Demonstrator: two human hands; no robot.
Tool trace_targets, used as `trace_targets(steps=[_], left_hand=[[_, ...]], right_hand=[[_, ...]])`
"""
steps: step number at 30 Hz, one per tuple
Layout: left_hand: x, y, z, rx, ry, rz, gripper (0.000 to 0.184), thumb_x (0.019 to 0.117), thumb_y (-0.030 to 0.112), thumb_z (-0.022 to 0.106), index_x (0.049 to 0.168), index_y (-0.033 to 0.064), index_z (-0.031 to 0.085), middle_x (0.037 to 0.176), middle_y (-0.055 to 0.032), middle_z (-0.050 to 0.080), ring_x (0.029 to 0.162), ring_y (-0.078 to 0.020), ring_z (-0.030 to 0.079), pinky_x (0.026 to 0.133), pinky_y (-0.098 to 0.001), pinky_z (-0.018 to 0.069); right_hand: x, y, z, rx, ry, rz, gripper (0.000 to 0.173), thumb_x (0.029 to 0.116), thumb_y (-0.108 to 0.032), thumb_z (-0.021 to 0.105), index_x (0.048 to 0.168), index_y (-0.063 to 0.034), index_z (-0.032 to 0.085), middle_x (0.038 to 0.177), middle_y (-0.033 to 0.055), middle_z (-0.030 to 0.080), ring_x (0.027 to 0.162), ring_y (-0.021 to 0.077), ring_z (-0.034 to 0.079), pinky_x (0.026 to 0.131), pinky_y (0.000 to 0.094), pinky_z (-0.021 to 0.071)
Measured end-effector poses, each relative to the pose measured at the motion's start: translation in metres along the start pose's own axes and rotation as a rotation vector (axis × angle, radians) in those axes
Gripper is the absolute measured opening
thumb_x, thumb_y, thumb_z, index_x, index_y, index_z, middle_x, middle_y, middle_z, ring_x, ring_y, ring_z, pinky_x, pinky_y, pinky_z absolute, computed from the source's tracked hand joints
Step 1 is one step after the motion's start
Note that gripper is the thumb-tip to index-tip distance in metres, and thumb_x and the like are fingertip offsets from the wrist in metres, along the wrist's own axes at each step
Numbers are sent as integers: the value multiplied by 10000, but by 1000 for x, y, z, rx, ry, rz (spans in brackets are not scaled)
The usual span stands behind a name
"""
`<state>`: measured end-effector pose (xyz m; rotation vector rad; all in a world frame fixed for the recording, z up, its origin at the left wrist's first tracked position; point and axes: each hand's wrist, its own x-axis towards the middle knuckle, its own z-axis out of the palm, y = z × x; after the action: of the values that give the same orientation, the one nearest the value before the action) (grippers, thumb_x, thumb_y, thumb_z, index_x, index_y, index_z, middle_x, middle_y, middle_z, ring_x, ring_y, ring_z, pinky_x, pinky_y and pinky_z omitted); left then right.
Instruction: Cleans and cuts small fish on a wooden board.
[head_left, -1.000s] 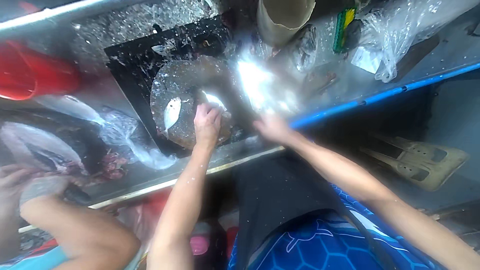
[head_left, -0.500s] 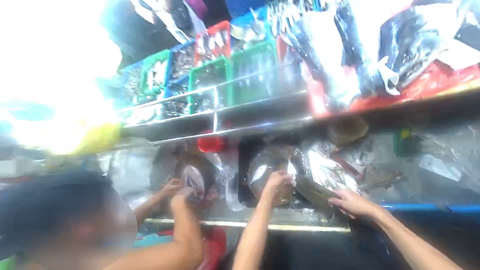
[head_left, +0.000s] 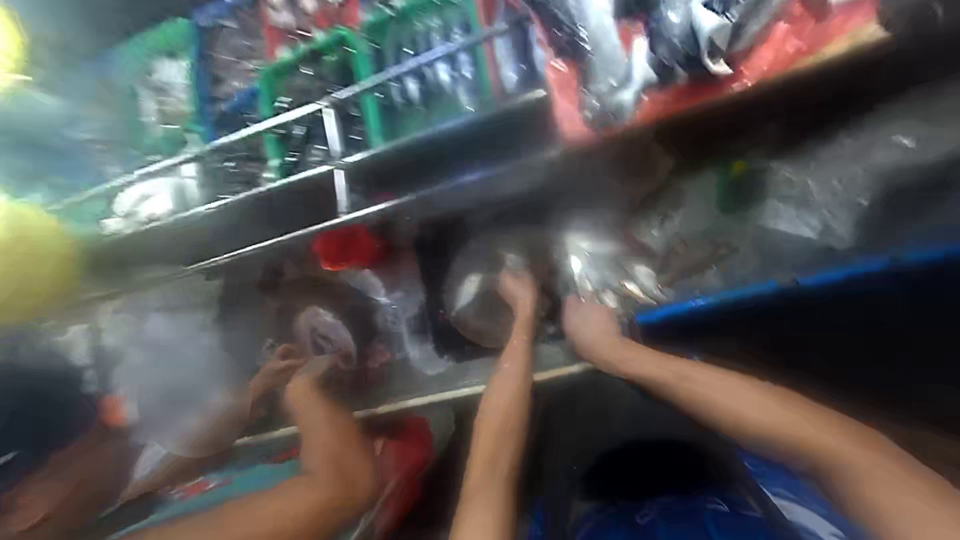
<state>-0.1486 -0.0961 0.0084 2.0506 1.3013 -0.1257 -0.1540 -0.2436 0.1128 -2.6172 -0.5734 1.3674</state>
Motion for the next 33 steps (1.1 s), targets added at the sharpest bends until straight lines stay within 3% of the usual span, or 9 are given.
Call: trace_targets(steps=[3,6,8,14,20,24,28,33], left_hand=[[-5,5,12,171,25,18,426,992,361,591,1207,2,672,1149,-257,695,1111,-427,666,946,-628,529],[-4,5,5,243,-22,16,493,959,400,634,1234,-9,659,1168,-270,686,1128,-447,657,949,-648,521],[1,-3,-1,221,-59,-7,501,925,392,673,1211,-19,667,1164,-278,682,1124,-451,653,945,-663,514],[5,-10,-13,210,-127,-52,403,941,349,650,1108,-14,704,1120,-264,692,1088,-431,663,926,-664,507],[10,-16,-9,190,-103,-103,335,898,334,685,1036,32,724,1026,-197,724,1001,-371,698,874,-622,537],[11,-17,-10,187,-96,-105,359,895,359,699,1022,24,722,1011,-199,725,998,-379,697,873,-627,529],[15,-27,-13,180,-104,-109,372,899,387,695,1003,31,723,991,-193,726,970,-370,702,858,-625,533],[16,-31,-17,190,-136,-105,355,901,383,703,982,39,722,979,-194,725,957,-373,704,848,-632,535]], right_hand=[[14,11,14,108,35,27,387,969,-142,621,1312,13,533,1081,263,684,950,465,703,748,645,575],[31,35,5,172,37,29,419,910,-265,684,1222,3,604,1061,241,694,980,436,700,779,657,566],[42,46,9,175,85,-23,417,898,-289,687,1228,-39,627,1011,216,711,952,425,707,765,654,567],[76,36,24,121,119,-187,446,922,-260,629,1335,-99,586,991,170,714,935,387,713,768,621,575],[75,38,16,48,161,-173,419,935,-228,619,1329,-92,569,935,148,703,886,366,718,712,577,581],[82,36,21,43,139,-192,442,933,-214,630,1353,-95,560,940,159,704,892,381,715,722,590,581],[80,40,15,0,195,-133,367,976,-231,553,1320,-101,564,910,147,704,879,368,722,702,564,584],[84,36,24,9,136,-185,381,954,-234,586,1311,-101,582,940,152,707,894,370,719,721,580,581]])
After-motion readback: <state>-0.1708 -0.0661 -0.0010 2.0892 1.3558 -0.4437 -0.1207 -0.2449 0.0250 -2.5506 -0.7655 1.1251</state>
